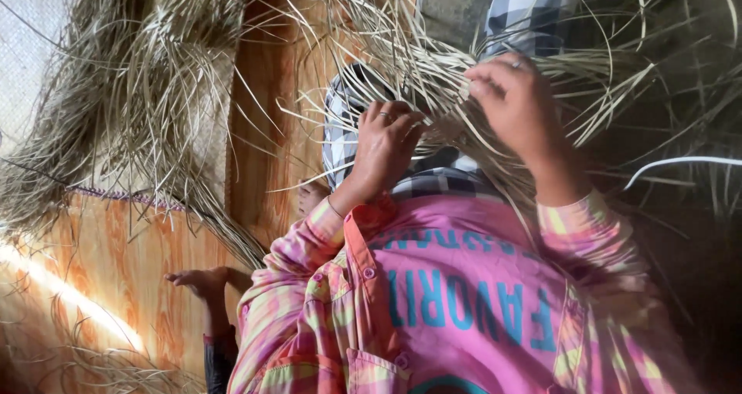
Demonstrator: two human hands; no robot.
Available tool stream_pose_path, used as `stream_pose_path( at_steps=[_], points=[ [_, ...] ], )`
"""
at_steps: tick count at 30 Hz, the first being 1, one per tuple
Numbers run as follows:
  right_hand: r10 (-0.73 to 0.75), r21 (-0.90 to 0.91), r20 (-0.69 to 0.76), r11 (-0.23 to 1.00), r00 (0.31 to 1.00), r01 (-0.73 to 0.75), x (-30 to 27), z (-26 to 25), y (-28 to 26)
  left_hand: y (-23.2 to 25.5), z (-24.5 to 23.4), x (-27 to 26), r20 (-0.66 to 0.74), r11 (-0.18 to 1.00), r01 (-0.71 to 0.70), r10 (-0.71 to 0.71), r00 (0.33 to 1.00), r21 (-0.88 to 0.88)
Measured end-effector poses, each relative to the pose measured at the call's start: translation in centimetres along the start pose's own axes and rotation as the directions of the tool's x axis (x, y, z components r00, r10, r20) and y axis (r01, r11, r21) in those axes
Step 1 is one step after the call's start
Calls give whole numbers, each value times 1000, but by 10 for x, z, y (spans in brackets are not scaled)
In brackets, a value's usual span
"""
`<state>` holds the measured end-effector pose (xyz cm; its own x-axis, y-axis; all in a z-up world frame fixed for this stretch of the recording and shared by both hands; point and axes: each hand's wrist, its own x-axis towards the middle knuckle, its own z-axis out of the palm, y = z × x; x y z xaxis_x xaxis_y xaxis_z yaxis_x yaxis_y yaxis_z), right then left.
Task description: Weaving dried straw fibers together by hand to create a traditional mat.
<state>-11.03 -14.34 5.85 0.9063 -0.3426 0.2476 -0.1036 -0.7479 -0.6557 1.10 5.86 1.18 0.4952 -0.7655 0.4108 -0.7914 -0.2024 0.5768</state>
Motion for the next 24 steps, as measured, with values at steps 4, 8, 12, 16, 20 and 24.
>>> stream_pose_path(
  at_steps=[4, 8, 12, 16, 20, 24],
  points=[
    [139, 158, 185, 973, 973, -169, 16, -21, -24, 11, 7, -5, 120, 982, 185, -179, 977, -48],
    [179, 109, 354, 967, 918, -231, 20, -16, -40, 12, 14, -7, 169, 943, 320, -302, 938, -93],
    [178, 120, 278, 968, 944, -218, 16, -13, -12, 5, 31, -13, 281, 745, 548, -471, 836, -380],
    [271, 77, 187, 954, 944, -288, 3, -23, 1, -3, 34, -13, 360, 632, 651, -542, 759, -421],
    [340, 95, 143, 930, 929, -355, -13, -11, 6, 1, 5, 20, 335, 869, 431, -342, 878, -242],
    [317, 82, 97, 942, 943, -325, -26, 7, 12, -6, 31, 27, 371, 880, 399, -291, 882, -256]
  ],
)
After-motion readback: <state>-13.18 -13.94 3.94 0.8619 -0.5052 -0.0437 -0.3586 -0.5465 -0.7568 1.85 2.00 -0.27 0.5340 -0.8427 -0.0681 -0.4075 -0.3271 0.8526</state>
